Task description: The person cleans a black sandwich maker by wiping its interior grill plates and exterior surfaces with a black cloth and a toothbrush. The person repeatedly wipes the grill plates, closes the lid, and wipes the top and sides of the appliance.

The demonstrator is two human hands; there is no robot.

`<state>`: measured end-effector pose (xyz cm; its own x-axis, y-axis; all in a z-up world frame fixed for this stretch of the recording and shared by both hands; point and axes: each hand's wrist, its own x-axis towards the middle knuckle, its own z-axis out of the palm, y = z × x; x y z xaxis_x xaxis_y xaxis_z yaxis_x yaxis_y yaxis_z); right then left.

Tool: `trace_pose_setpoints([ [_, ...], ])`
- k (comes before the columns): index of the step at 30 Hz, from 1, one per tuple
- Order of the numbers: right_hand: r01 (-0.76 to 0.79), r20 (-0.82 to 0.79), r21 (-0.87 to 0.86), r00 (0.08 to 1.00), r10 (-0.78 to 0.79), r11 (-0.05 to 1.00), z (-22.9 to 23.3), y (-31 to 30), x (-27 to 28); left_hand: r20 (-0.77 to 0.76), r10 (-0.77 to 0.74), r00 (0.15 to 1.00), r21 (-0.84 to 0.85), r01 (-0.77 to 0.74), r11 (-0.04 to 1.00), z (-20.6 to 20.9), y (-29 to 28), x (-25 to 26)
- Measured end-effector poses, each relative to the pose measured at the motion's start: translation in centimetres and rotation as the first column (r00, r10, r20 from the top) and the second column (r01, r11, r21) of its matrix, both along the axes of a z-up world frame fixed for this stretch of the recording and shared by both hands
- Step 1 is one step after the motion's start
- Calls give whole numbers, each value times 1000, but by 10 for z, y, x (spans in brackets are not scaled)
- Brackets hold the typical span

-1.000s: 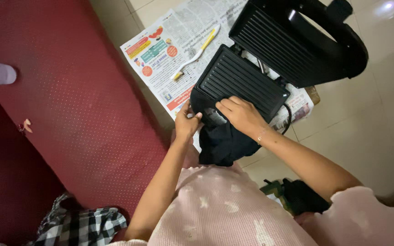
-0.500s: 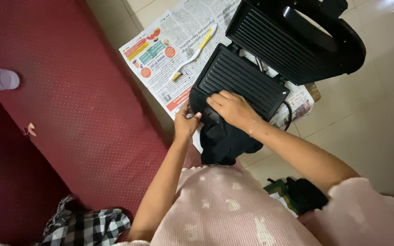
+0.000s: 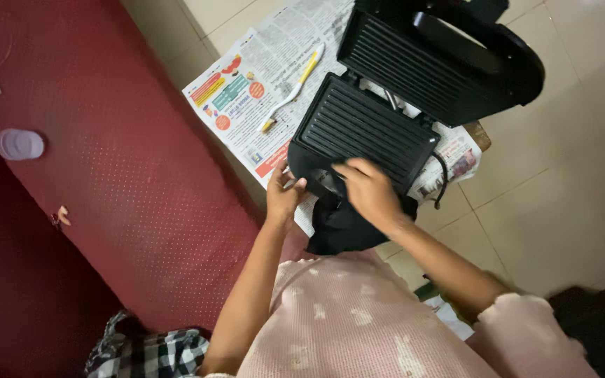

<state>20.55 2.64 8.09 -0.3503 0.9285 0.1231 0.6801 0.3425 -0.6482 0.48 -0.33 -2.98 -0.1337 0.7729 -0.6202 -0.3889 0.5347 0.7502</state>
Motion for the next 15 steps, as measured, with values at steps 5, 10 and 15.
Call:
trace_pose_setpoints([
  [5, 4, 86, 215, 996, -23, 977, -42, 29, -73, 225, -4, 974, 106, -20, 994, 17, -4, 0],
  [10, -160, 158, 197, 979, 130, 967, -59, 11, -46, 532, 43, 846, 39, -75, 996, 31, 4, -5],
  [15, -232, 123, 126, 968, 217, 965, -26, -34, -3, 299, 34, 953, -96, -6, 995, 34, 20, 4],
])
